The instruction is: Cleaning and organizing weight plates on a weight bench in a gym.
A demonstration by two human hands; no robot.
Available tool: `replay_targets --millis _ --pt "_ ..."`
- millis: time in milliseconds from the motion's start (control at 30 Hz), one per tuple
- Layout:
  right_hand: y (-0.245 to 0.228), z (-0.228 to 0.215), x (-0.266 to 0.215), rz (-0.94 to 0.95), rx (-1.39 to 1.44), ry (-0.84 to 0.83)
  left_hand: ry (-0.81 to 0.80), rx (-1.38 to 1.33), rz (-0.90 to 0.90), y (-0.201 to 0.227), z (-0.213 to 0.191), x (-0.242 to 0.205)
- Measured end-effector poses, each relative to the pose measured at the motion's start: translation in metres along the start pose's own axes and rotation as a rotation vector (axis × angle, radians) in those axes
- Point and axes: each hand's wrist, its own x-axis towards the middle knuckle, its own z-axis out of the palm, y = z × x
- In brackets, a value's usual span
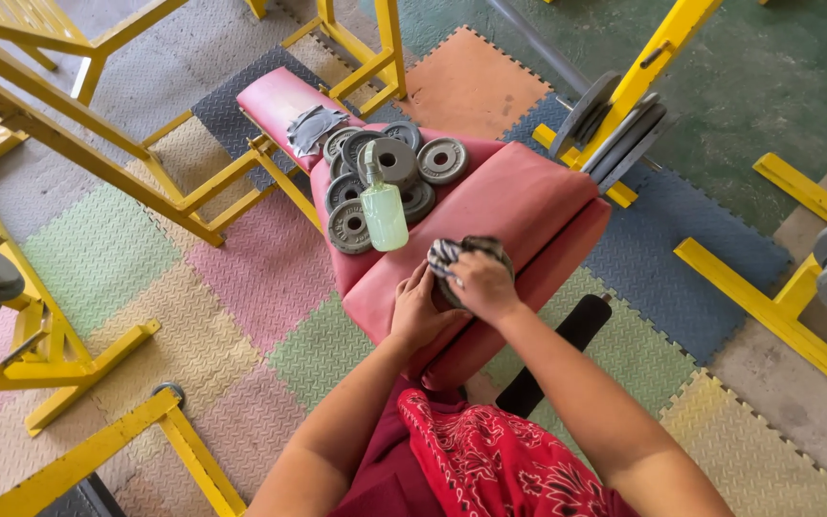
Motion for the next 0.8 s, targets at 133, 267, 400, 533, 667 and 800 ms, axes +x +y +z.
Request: replay_targets --millis 133,267,400,533,667,800 --pt "-0.009 -0.021 -0.036 -0.032 0.072 -0.019 0.061 0.000 0.119 -0.012 0.009 0.000" --pt "0.009 -0.055 -0.058 0.018 -0.025 -0.165 0.026 -0.006 0.055 0.010 -0.009 -0.001" --pt "0.032 -0.073 -0.044 0.003 -0.165 -0.157 -0.004 0.000 0.000 0.019 -0.017 0.000" --pt "0.046 -0.045 -0.018 0.060 -0.187 -0.082 0.024 0.002 0.052 0.011 -0.012 -0.001" --pt "0.022 -0.012 0.012 0.100 -0.132 0.017 0.028 0.003 0.048 0.007 -0.007 -0.001" --pt "-0.001 -0.001 0.005 0.029 -0.048 -0.025 0.031 -0.026 0.075 0.008 -0.009 0.001"
